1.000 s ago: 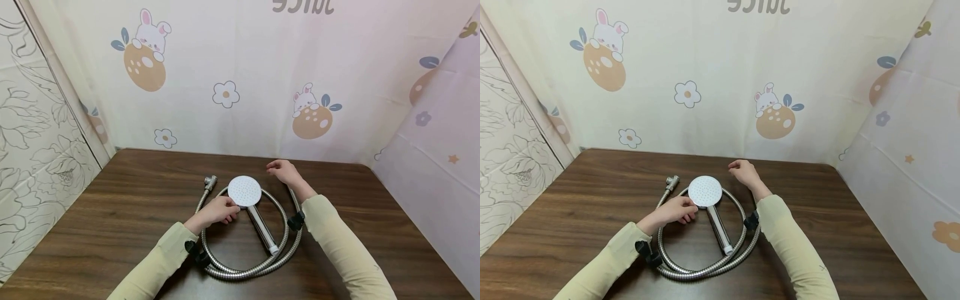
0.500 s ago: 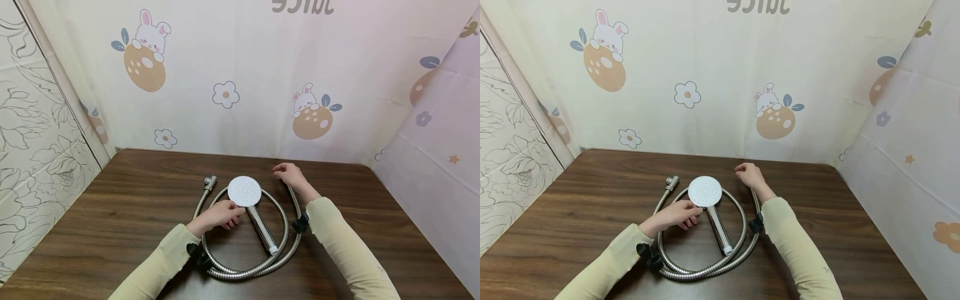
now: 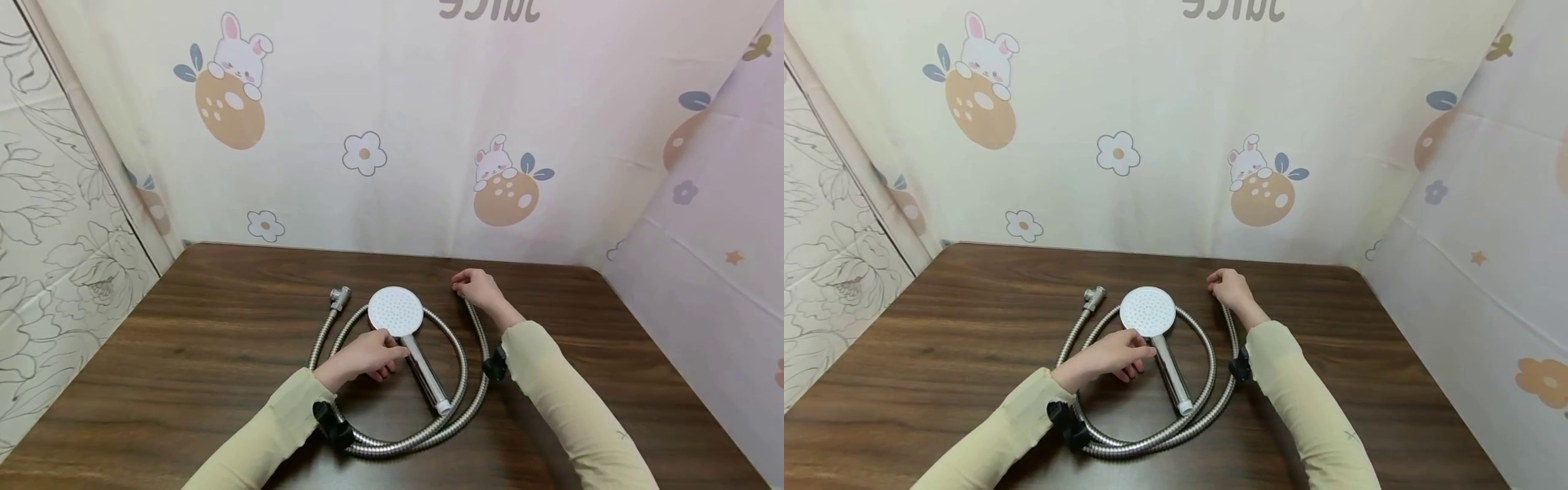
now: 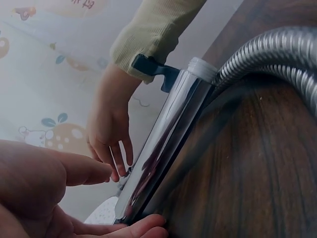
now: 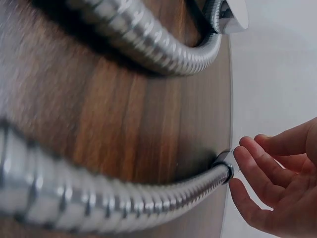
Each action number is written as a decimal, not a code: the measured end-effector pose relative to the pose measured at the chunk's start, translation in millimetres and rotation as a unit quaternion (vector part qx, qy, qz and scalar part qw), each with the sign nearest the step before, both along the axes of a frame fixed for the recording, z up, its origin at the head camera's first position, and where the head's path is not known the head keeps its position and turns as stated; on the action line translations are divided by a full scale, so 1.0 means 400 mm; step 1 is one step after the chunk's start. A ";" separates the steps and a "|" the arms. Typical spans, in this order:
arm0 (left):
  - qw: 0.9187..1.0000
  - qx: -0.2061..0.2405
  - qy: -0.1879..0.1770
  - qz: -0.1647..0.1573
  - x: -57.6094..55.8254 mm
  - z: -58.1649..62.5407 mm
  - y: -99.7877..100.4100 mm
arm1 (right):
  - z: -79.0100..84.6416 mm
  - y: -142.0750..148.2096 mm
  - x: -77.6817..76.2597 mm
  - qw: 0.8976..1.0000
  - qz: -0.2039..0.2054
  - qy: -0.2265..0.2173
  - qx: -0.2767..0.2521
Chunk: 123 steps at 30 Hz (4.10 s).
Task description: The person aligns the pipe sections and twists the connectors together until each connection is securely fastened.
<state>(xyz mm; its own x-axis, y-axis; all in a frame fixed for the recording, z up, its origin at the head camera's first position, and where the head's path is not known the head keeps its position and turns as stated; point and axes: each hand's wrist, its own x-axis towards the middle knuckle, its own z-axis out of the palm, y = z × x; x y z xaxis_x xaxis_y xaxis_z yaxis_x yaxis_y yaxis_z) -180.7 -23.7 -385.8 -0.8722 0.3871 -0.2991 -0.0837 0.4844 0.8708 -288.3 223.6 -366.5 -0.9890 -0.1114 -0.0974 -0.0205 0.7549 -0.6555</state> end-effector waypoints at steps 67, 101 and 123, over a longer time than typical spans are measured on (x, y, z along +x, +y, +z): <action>0.991 -0.110 0.061 0.039 0.025 0.004 0.051 | -0.033 0.038 0.013 0.993 -0.068 -0.008 0.098; 0.972 0.179 -0.130 0.085 -0.012 -0.018 0.045 | -0.029 0.016 0.029 0.978 -0.072 -0.041 -0.192; 0.948 0.281 -0.131 0.067 -0.027 -0.015 0.033 | -0.030 0.007 0.042 0.966 -0.090 0.020 -0.242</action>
<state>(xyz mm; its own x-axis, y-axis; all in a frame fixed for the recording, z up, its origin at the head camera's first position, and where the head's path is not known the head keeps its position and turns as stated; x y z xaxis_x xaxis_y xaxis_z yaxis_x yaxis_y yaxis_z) -191.5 -10.7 -391.9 -0.8493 0.4401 -0.2917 -0.3607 -0.0801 0.9293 -271.7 226.4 -378.7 -0.9985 0.0401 -0.0374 0.0492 0.3537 -0.9341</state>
